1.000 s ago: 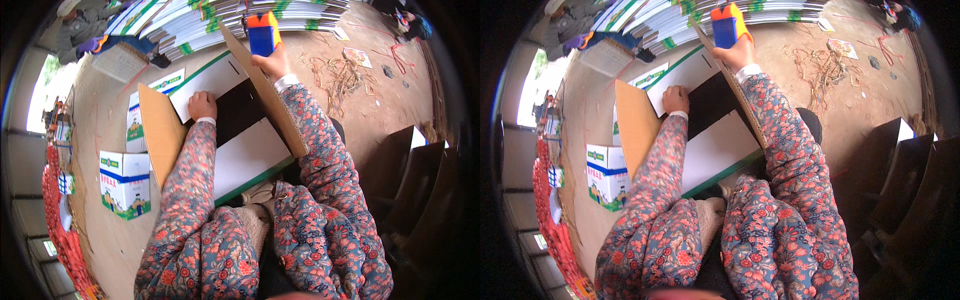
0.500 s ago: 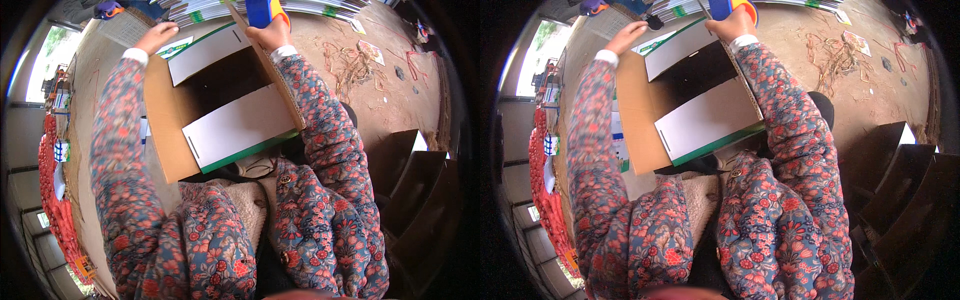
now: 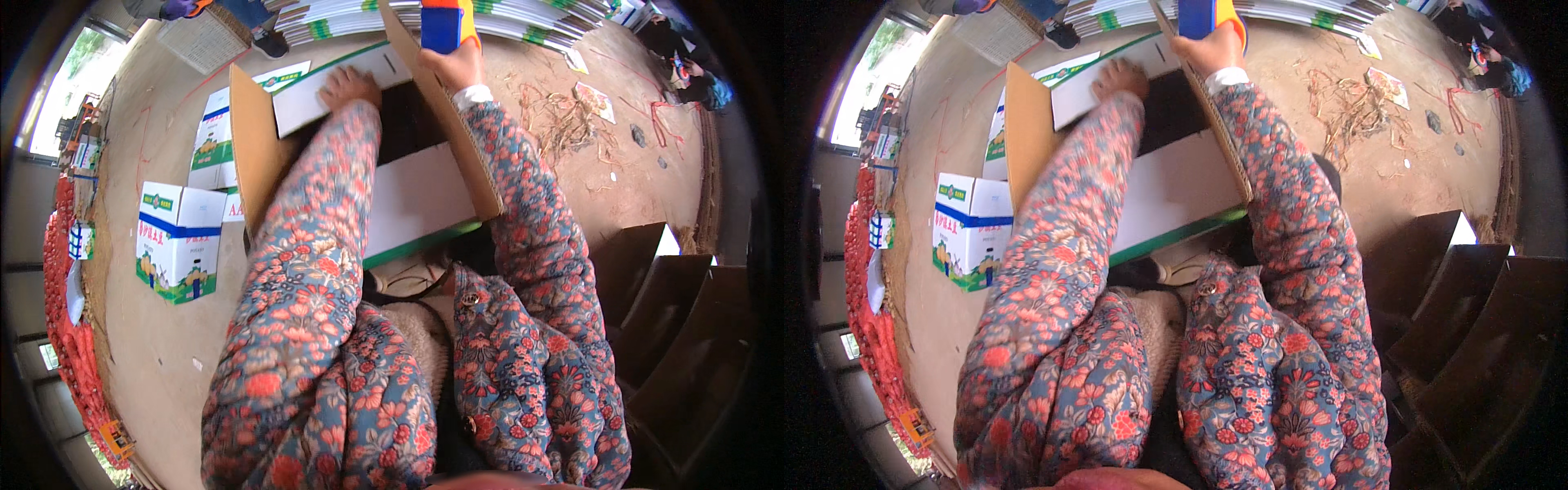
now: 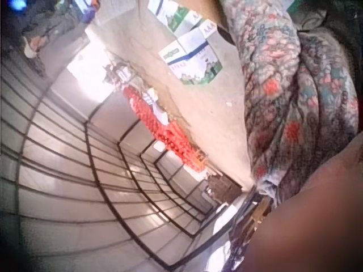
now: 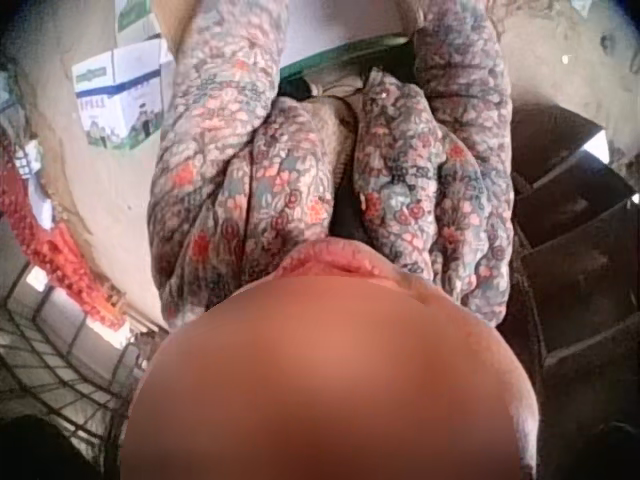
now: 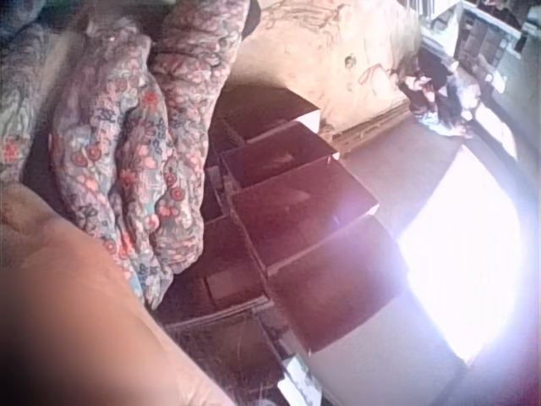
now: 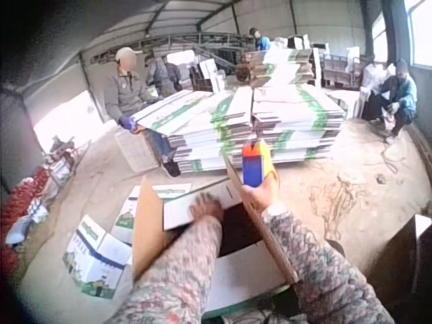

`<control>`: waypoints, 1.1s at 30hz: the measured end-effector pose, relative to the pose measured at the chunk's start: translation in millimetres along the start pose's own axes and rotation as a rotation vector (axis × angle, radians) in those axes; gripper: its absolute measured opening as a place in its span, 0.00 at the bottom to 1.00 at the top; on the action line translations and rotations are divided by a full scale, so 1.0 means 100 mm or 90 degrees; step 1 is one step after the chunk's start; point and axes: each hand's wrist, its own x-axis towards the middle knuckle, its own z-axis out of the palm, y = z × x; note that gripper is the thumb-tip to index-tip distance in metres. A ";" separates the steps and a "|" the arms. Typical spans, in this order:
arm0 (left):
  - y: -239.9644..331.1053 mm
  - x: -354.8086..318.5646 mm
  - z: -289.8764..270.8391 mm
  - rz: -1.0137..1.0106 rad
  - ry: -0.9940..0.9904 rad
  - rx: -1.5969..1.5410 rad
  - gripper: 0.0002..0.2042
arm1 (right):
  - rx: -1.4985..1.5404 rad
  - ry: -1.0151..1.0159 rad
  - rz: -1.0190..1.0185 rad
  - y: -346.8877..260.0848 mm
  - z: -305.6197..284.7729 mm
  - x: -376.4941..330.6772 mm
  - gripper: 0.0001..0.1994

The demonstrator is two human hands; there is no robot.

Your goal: The person assembles flat-packed cardboard boxes by folding the flaps and sealing them with a handheld tape dispenser. They repeatedly pick up a flat box, fold it into shape, and apply blue tape to secure the seams, then place the finished box aside.

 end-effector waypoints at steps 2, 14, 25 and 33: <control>-0.08 -0.20 0.26 0.080 0.065 -0.030 0.27 | 0.015 -0.003 0.033 -0.03 0.00 -0.03 0.15; -1.12 0.68 0.65 0.088 0.106 -0.417 0.10 | -0.310 -0.132 -0.119 -0.32 0.75 -0.75 0.30; -1.75 0.60 -2.74 -0.004 -0.008 -0.557 0.29 | 0.238 -0.109 0.185 0.05 0.70 -0.71 0.20; -1.32 -0.39 -1.07 0.139 -0.122 -0.643 0.22 | 0.295 -0.094 0.213 0.01 0.72 -0.71 0.17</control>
